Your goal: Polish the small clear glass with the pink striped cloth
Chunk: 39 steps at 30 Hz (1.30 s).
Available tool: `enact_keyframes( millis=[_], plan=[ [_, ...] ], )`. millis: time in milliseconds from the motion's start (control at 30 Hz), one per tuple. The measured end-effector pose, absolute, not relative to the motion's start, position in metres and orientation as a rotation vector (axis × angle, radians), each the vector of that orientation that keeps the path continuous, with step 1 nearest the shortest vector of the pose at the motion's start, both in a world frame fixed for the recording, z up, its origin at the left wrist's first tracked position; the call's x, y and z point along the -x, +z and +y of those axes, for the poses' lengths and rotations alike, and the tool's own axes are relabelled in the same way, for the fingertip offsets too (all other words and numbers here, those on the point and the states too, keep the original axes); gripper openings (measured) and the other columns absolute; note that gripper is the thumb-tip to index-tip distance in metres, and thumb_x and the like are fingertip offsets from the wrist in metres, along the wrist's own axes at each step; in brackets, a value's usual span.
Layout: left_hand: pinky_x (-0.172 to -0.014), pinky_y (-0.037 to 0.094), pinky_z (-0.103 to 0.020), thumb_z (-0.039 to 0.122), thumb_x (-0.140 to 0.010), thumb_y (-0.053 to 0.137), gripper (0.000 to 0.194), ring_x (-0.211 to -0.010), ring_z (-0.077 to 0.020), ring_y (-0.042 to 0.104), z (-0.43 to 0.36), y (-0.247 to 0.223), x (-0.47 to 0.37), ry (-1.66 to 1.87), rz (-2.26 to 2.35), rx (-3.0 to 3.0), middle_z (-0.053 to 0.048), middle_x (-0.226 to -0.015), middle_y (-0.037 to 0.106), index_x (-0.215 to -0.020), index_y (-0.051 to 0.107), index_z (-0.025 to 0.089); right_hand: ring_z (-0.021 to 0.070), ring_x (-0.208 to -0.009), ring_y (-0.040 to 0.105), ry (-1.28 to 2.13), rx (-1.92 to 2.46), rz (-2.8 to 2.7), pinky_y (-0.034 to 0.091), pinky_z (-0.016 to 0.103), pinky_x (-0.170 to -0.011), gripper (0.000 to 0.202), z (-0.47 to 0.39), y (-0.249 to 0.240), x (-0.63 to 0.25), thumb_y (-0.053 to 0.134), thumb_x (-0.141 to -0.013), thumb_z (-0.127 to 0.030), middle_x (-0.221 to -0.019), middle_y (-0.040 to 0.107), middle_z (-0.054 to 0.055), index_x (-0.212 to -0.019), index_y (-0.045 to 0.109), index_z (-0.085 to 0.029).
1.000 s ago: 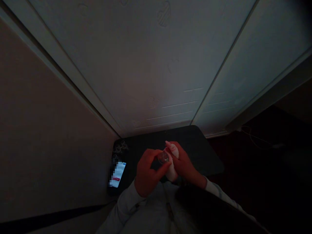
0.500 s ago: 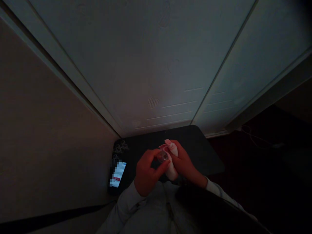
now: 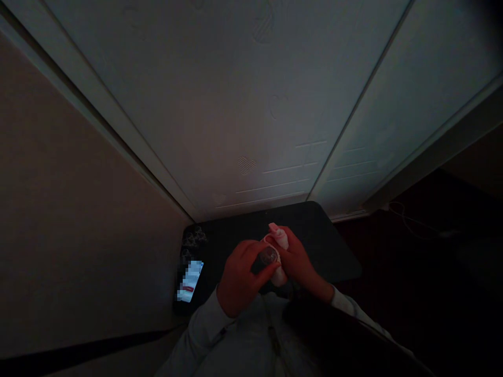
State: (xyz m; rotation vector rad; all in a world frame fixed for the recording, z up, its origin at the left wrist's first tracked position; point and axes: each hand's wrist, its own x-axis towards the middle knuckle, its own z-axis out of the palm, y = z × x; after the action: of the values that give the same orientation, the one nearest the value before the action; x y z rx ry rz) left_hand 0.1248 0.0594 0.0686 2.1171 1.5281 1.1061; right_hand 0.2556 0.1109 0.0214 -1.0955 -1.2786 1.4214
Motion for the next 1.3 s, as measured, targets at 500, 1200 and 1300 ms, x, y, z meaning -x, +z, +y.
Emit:
enact_keyframes(
  millis=[500,1200,1300],
  plan=[
    [-0.090,0.051,-0.036,0.017,-0.085,0.055,0.026,-0.104,-0.0204,0.060,0.060,0.057,-0.120,1.050,1.369,-2.208,-0.008,-0.110,0.062,-0.111,0.055,0.021,0.0217,-0.089,0.064,1.537,0.972,-1.072,0.046,0.041,-0.086,0.034,0.123,0.011,-0.266,0.072,-0.069,-0.034,-0.100,0.069,0.006,-0.097,0.057,-0.022],
    [-0.088,0.052,-0.037,0.020,-0.083,0.059,0.027,-0.102,-0.0213,0.061,0.058,0.060,-0.120,1.166,1.380,-2.187,-0.009,-0.109,0.063,-0.109,0.056,0.022,0.0203,-0.087,0.064,1.502,0.882,-1.046,0.050,0.037,-0.081,0.030,0.121,0.017,-0.269,0.072,-0.069,-0.032,-0.101,0.068,0.004,-0.093,0.055,-0.024],
    [-0.087,0.053,-0.037,0.020,-0.082,0.060,0.026,-0.101,-0.0211,0.062,0.058,0.059,-0.120,1.207,1.378,-2.183,-0.008,-0.107,0.064,-0.107,0.057,0.021,0.0190,-0.080,0.063,1.483,0.908,-1.043,0.051,0.035,-0.076,0.031,0.119,0.016,-0.268,0.073,-0.067,-0.034,-0.091,0.067,0.002,-0.089,0.053,-0.024]
  ],
)
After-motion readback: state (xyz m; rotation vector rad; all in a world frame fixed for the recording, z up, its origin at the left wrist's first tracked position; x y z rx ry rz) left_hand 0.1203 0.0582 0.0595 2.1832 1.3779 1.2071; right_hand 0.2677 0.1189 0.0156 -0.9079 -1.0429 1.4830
